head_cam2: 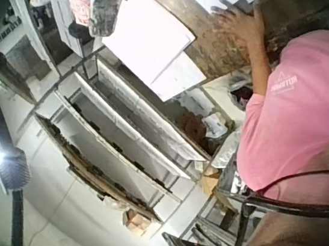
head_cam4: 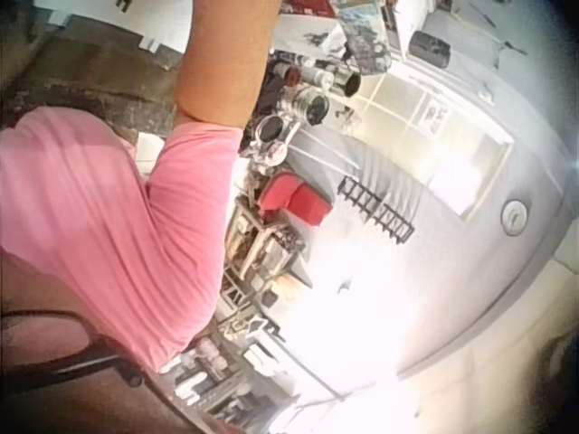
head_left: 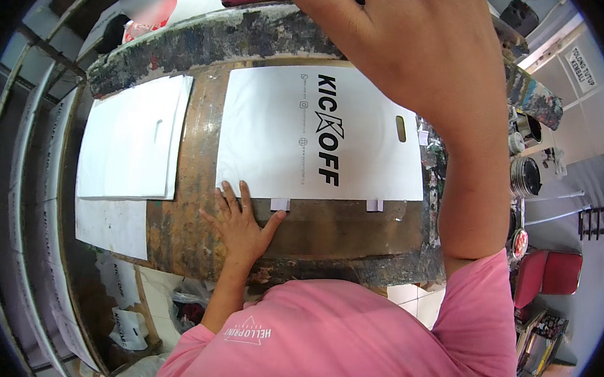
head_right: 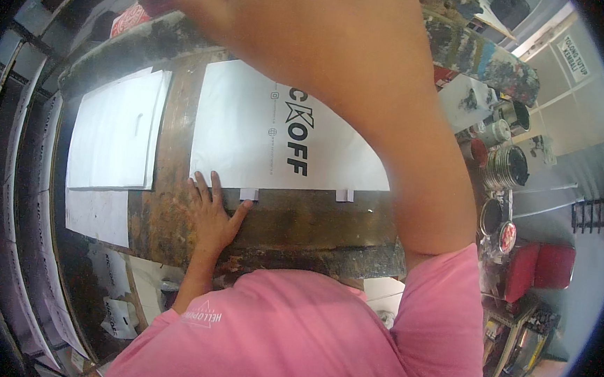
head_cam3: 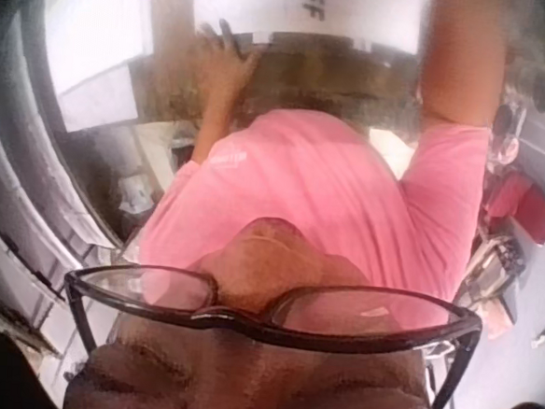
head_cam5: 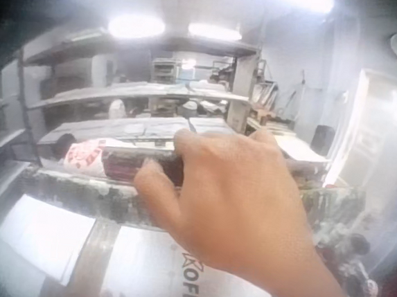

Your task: The person performs screen printing on white plastic bags by placing a bag on the workstation, lowering a screen, and using a squeegee to spread black ink.

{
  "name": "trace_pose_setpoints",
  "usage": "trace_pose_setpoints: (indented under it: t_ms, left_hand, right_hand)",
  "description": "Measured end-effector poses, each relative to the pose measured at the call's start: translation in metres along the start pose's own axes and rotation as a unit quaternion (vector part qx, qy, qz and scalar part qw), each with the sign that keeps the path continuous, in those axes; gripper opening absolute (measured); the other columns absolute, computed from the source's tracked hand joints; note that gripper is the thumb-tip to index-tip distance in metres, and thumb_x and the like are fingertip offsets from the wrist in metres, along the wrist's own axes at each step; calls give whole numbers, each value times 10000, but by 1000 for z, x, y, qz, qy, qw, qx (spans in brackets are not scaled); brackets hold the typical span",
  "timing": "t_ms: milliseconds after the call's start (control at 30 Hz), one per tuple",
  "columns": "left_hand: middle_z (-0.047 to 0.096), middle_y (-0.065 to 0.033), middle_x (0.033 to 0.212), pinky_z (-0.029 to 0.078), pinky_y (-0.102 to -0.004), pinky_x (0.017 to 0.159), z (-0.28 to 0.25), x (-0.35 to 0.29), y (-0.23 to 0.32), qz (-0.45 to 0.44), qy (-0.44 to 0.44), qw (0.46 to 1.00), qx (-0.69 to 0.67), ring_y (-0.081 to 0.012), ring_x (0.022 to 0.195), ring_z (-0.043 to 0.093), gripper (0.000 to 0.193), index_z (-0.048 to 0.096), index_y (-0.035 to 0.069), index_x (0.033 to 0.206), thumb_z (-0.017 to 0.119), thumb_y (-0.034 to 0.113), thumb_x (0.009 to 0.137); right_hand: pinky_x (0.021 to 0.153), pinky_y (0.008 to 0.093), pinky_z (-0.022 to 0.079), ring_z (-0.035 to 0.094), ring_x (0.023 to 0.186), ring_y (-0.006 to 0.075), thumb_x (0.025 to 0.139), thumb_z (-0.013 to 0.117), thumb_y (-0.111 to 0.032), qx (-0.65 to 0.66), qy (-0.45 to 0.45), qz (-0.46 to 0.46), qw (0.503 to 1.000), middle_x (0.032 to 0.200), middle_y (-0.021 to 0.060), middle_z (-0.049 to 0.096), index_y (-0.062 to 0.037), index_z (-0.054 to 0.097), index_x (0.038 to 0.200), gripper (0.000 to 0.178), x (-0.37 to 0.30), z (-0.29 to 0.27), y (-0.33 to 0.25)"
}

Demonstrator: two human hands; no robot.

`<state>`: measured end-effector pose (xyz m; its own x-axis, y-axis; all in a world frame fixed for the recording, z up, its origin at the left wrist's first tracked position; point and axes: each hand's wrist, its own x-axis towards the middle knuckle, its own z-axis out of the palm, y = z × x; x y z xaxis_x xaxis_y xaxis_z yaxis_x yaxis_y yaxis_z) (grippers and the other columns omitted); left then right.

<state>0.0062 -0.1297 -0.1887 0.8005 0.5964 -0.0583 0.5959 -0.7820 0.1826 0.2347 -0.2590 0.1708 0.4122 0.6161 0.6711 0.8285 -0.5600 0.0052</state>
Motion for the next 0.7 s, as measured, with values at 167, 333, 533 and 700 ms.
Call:
trace_pose_setpoints:
  t_ms: [167,333,533,700]
  left_hand:
    - [164,-260,1785,-121,-792,1200,-22,6,13,-8,-30,999,12,-434,1669,50,1273,238,-11,1704,436,945,886]
    - [300,-241,1750,-24,-746,1259,-34,9,15,17,-3,1000,-19,-416,1667,112,1175,332,-76,1648,599,811,926]
    - [579,-293,1529,392,-520,1240,-84,57,42,90,163,933,-308,-470,1491,483,527,566,-81,1491,656,232,1076]
    - [641,-281,1465,503,-436,1142,-116,82,51,70,248,880,-399,-419,1374,625,382,628,-63,1444,570,62,1088]
  right_hand:
    - [832,464,496,586,589,297,1011,551,-420,17,-62,32,997,590,115,592,-20,653,753,487,4,-11,-1]
    - [840,461,485,597,631,284,1011,552,-416,-7,24,-27,999,631,119,615,-18,653,771,476,-8,0,1]
    - [842,464,471,619,671,317,982,571,-388,66,-10,-6,998,701,164,654,-10,660,734,461,-6,5,9]
    - [835,461,473,645,696,364,932,603,-351,81,26,-12,996,726,204,680,14,679,746,417,-3,5,6]
